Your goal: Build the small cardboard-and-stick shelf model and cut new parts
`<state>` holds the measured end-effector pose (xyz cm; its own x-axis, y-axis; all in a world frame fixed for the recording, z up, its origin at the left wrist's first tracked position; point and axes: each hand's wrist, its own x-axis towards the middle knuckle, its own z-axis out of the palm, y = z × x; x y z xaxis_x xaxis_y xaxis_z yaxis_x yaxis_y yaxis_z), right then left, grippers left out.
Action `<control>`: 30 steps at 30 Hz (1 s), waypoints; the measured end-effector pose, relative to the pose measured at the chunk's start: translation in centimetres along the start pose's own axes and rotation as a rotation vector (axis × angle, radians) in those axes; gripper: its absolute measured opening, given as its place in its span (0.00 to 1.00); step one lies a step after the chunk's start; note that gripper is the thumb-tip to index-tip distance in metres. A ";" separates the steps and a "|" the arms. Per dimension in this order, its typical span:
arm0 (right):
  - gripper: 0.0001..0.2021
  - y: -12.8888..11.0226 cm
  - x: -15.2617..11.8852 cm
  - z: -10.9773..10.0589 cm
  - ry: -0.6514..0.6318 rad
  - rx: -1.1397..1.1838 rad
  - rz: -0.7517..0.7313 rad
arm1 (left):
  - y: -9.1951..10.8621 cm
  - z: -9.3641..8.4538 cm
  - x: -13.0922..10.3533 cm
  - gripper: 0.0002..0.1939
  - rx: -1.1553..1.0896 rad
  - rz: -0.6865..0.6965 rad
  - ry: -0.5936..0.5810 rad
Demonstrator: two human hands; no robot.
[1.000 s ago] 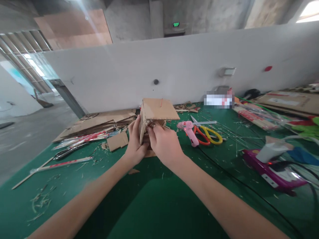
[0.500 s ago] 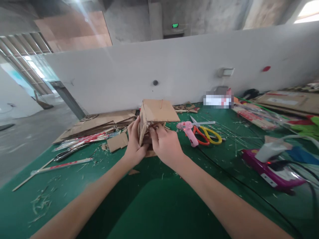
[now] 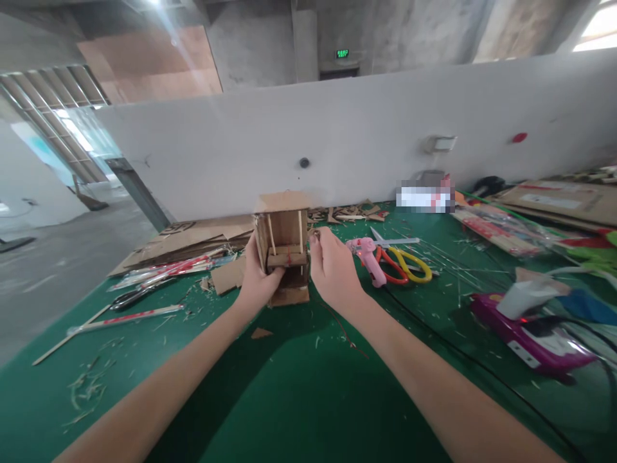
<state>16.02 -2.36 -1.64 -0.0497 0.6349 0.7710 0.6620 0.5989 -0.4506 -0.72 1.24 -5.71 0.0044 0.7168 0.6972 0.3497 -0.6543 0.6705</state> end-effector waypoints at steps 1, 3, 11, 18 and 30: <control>0.11 0.2 0.0 0.1 -0.042 -0.014 0.041 | 0.1 0.0 0.2 0.38 -0.024 -0.038 0.011; 0.09 0.6 -0.1 0.4 -0.143 -0.019 0.089 | 0.2 0.1 0.4 0.36 -0.078 -0.114 0.029; 0.12 2.3 -0.8 1.7 -0.180 0.051 0.151 | 0.6 0.2 0.7 0.36 -0.243 -0.205 -0.024; 0.11 3.4 -0.8 1.9 -0.172 -0.010 0.119 | 1.0 0.1 0.4 0.42 -0.191 -0.213 -0.110; 0.12 1.9 0.1 -0.6 -0.021 -0.326 -0.014 | 1.9 -0.1 -0.3 0.45 -0.047 -0.091 -0.192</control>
<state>17.67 -1.47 -2.18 -0.0736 0.6402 0.7647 0.8656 0.4218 -0.2699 -0.11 -0.22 -4.64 0.1547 0.8033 0.5751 0.3132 -0.5920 0.7426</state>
